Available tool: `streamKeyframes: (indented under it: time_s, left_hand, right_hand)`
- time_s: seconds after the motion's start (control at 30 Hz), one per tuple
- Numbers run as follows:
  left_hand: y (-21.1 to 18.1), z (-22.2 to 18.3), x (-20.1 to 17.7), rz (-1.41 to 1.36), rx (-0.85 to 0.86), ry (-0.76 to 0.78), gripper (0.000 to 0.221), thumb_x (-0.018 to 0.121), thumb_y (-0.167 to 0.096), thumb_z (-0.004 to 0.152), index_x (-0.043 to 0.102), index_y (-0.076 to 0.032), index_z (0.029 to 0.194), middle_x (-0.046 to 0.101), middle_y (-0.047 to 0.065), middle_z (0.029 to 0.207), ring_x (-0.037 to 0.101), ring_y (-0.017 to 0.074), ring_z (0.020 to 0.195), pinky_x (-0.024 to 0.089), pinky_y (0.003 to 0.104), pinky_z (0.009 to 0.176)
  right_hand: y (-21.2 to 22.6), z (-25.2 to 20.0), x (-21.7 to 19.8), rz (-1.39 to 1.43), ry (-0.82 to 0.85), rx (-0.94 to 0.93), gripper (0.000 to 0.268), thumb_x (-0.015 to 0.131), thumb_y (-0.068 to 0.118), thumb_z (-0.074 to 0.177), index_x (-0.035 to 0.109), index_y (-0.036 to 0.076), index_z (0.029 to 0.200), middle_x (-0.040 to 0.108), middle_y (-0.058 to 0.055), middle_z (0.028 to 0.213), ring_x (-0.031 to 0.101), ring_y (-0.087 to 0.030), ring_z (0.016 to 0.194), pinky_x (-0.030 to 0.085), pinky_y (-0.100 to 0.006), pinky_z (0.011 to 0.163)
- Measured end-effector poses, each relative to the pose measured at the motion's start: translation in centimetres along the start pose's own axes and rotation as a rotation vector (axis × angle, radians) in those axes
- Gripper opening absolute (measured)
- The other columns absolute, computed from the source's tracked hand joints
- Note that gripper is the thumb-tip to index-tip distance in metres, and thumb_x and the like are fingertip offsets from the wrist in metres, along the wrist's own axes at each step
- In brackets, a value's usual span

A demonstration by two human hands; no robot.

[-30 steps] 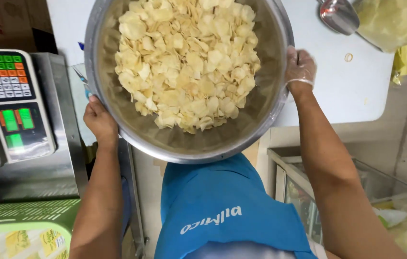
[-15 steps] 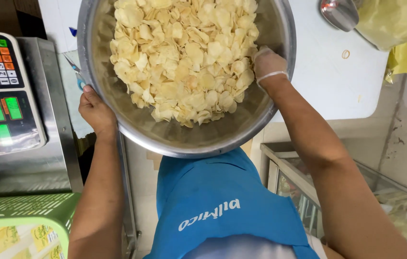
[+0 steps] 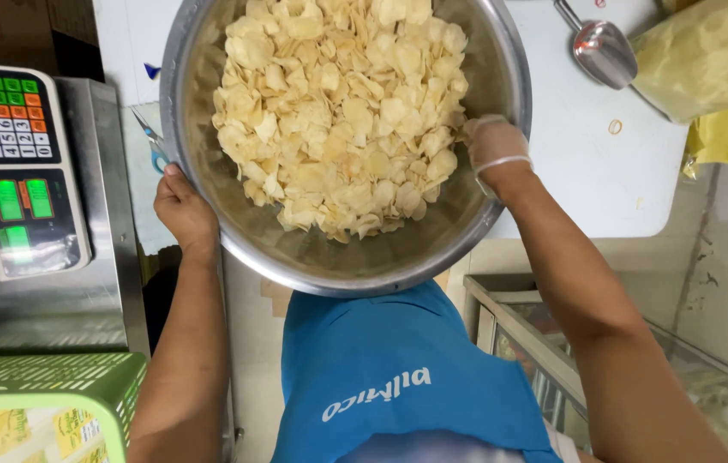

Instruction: Mixing fried chips with seasoning powder in a large metal bowl by hand

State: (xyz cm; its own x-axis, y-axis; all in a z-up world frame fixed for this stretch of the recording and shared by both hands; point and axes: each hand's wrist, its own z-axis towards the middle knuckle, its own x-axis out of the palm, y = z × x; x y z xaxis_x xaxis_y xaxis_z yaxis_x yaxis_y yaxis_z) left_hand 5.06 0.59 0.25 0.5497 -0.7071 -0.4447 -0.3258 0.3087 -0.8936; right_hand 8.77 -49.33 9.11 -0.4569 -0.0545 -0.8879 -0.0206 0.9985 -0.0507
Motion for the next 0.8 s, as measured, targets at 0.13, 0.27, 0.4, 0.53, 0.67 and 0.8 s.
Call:
streamKeyframes:
  time_s: [0.13,0.27,0.4,0.53,0.67,0.8]
  left_hand:
    - [0.7,0.2,0.1,0.016,-0.002,0.014,0.044,0.056,-0.035,0.114,0.061,-0.01,0.078,0.053,0.004,0.061,0.044,0.0144,0.062,0.043,0.032,0.063]
    - [-2.5,-0.8,-0.3,0.087,-0.04,0.066,0.049,0.044,-0.042,0.112,0.046,-0.012,0.074,0.045,-0.003,0.068,0.04,0.0144,0.072,0.038,0.035,0.066]
    - [-3.9,-1.2,-0.4,0.063,-0.07,0.076,0.05,0.044,-0.043,0.113,0.04,-0.014,0.072,0.043,-0.005,0.068,0.039,0.0128,0.07,0.038,0.032,0.065]
    - [-2.8,-1.0,-0.1,0.043,-0.075,0.056,0.051,0.047,-0.043,0.112,0.039,-0.015,0.071,0.04,-0.006,0.067,0.038,0.0118,0.07,0.037,0.032,0.064]
    - [-2.4,-0.8,-0.1,0.049,0.007,0.062,0.049,0.046,-0.041,0.112,0.044,-0.012,0.073,0.044,-0.003,0.068,0.04,0.0138,0.072,0.037,0.037,0.066]
    - [-2.7,-0.9,0.0,0.035,-0.008,0.054,0.049,0.046,-0.039,0.112,0.037,-0.014,0.071,0.037,-0.005,0.068,0.035,0.0128,0.071,0.035,0.034,0.066]
  right_hand:
    - [0.1,-1.2,-5.8,0.584,-0.13,0.111,0.023,0.066,0.021,0.096,0.078,0.012,0.113,0.075,-0.021,0.105,0.069,-0.046,0.104,0.054,-0.056,0.09]
    - [-5.9,9.1,-5.8,-0.298,-0.143,0.054,0.038,0.043,0.016,0.11,0.064,0.014,0.079,0.059,0.002,0.064,0.062,-0.014,0.056,0.05,-0.031,0.039]
    - [-0.6,5.8,-17.7,1.424,-0.52,0.437,0.023,0.077,0.003,0.1,0.066,0.012,0.081,0.065,0.002,0.066,0.058,-0.006,0.055,0.05,-0.021,0.046]
    - [-4.2,6.1,-15.4,1.353,-0.641,0.379,0.031,0.071,0.006,0.098,0.059,0.02,0.073,0.062,0.007,0.062,0.057,-0.004,0.053,0.049,-0.022,0.051]
    - [-5.3,1.5,-11.8,1.364,-0.541,0.504,0.011,0.069,0.008,0.103,0.074,0.013,0.095,0.069,0.003,0.075,0.061,-0.002,0.057,0.057,-0.016,0.049]
    - [-9.7,-1.2,-0.5,1.245,-0.536,0.537,0.019,0.058,0.022,0.093,0.072,0.013,0.084,0.061,0.0,0.063,0.057,-0.007,0.052,0.049,-0.024,0.046]
